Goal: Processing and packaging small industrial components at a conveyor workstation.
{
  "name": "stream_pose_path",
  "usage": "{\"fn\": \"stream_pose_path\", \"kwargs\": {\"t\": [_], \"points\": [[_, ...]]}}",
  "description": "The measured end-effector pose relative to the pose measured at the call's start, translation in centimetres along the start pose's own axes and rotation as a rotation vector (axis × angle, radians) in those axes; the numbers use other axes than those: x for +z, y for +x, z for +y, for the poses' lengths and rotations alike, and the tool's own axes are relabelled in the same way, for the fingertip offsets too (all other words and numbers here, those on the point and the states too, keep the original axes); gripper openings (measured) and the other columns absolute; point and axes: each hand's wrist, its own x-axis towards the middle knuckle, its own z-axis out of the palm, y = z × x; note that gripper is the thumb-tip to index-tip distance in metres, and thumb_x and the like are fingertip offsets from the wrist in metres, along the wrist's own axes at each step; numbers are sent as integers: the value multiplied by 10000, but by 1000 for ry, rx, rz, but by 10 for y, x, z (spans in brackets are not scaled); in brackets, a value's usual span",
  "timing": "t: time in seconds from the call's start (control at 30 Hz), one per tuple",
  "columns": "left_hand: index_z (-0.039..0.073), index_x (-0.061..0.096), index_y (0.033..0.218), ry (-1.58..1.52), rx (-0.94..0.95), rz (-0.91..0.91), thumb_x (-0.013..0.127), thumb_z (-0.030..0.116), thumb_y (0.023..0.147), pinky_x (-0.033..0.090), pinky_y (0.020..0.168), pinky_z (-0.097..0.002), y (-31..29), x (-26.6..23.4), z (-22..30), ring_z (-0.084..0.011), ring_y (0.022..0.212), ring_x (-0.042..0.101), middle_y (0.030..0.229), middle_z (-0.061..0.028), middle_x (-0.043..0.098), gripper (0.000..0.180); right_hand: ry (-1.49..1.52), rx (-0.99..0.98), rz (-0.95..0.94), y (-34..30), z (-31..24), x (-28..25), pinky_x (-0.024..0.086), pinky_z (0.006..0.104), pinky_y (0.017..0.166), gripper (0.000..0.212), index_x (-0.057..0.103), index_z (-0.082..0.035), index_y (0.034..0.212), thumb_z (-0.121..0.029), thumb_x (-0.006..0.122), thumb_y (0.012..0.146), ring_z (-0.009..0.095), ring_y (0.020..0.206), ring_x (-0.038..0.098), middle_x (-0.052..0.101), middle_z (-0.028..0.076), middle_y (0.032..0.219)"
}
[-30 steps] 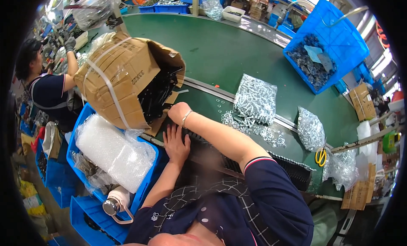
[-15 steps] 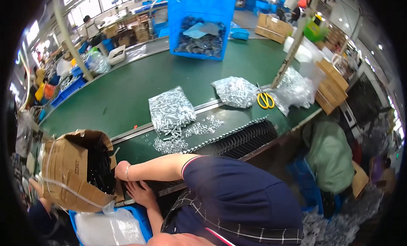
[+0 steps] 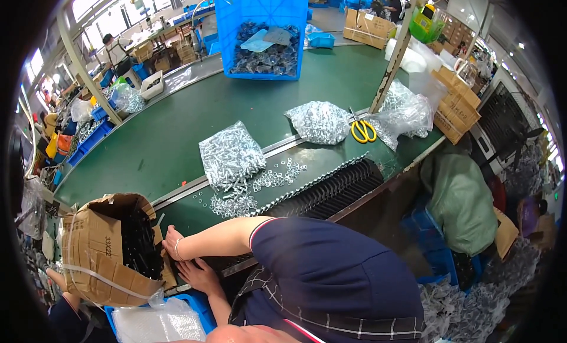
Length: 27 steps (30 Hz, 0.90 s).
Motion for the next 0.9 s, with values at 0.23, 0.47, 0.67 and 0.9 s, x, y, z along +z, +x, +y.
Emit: {"fn": "stream_pose_path", "kwargs": {"t": [0.23,0.47,0.67,0.9], "points": [[27,496,1328,4,-32,7,396,429,1007,303,1084,-570,-3,2,-1,-407,1334,417,1404,-194,495,524,-61,-159,-135,-8,6,-15,296,528,1022,435,595,-37,1252,-305,455,940,278,1118,611,683,149,1130],[29,460,1383,11,-17,-3,404,428,992,298,1090,-566,-1,0,0,-395,1349,404,1442,-185,466,562,-123,-218,-104,-9,7,-15,303,542,1010,470,570,-14,1291,-300,477,929,291,1034,636,691,114,1114],[23,471,1368,3,-4,29,429,403,986,301,1089,-563,-1,0,1,-394,1341,412,1431,-183,477,541,-82,-138,41,-8,6,-15,328,519,966,346,711,-102,1098,-312,508,912,261,956,653,725,45,968],[5,507,1326,-35,-26,-52,500,365,964,307,1097,-534,7,-19,-3,-395,1325,426,1411,-193,490,510,228,-8,-12,-45,67,-63,507,423,764,358,759,-83,909,-396,588,876,314,928,673,731,112,930]]}}
